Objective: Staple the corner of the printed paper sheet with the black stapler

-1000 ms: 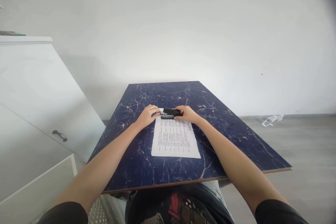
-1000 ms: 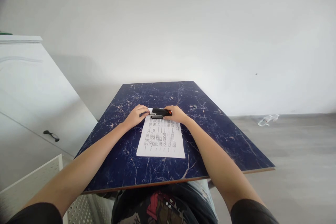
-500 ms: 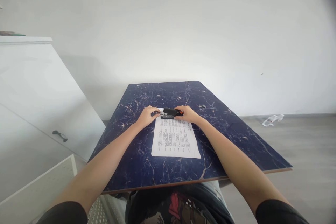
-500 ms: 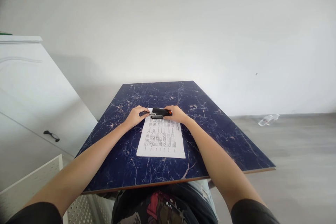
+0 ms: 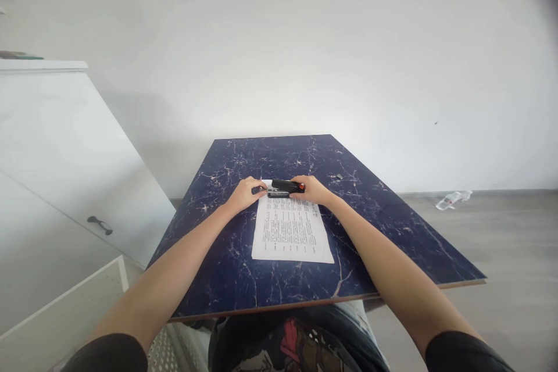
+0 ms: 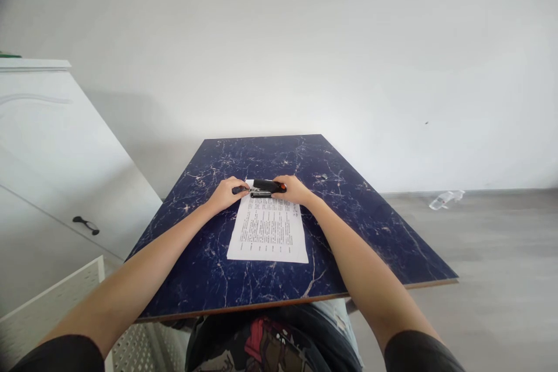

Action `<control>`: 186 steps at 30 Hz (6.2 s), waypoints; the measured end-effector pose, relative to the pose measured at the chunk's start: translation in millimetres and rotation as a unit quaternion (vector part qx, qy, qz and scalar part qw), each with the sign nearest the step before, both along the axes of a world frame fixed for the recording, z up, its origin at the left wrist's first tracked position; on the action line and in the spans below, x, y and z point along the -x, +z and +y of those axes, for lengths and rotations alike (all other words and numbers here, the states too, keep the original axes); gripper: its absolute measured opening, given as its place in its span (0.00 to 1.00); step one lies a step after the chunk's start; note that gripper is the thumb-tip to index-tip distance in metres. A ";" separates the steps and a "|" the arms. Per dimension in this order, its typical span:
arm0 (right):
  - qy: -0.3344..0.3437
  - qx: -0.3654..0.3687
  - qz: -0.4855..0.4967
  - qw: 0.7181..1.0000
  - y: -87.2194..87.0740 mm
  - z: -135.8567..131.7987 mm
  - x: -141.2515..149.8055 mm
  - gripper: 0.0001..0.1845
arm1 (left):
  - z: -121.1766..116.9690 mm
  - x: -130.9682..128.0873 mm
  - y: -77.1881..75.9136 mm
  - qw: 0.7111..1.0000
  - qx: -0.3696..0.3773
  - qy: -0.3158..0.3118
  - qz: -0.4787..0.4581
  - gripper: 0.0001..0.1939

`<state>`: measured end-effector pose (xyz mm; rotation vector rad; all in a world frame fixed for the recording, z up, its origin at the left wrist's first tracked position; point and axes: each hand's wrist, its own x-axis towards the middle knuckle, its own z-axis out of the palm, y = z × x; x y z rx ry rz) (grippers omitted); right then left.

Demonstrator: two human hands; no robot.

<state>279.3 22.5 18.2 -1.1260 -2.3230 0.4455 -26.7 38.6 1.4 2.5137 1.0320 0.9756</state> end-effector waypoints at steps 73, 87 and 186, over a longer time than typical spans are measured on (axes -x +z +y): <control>-0.002 -0.003 -0.004 1.000 -0.7 0.1 -0.7 0.18 | -3.4 -0.8 7.6 0.995 0.032 -0.049 -0.079 0.05; -0.001 0.006 -0.009 1.000 0.2 -0.1 -1.0 0.19 | -1.5 8.6 9.7 0.997 0.035 -0.051 -0.036 0.05; -0.034 0.151 0.054 0.986 1.9 6.3 -27.1 0.19 | -24.6 -28.9 11.8 0.981 0.172 -0.023 -0.082 0.14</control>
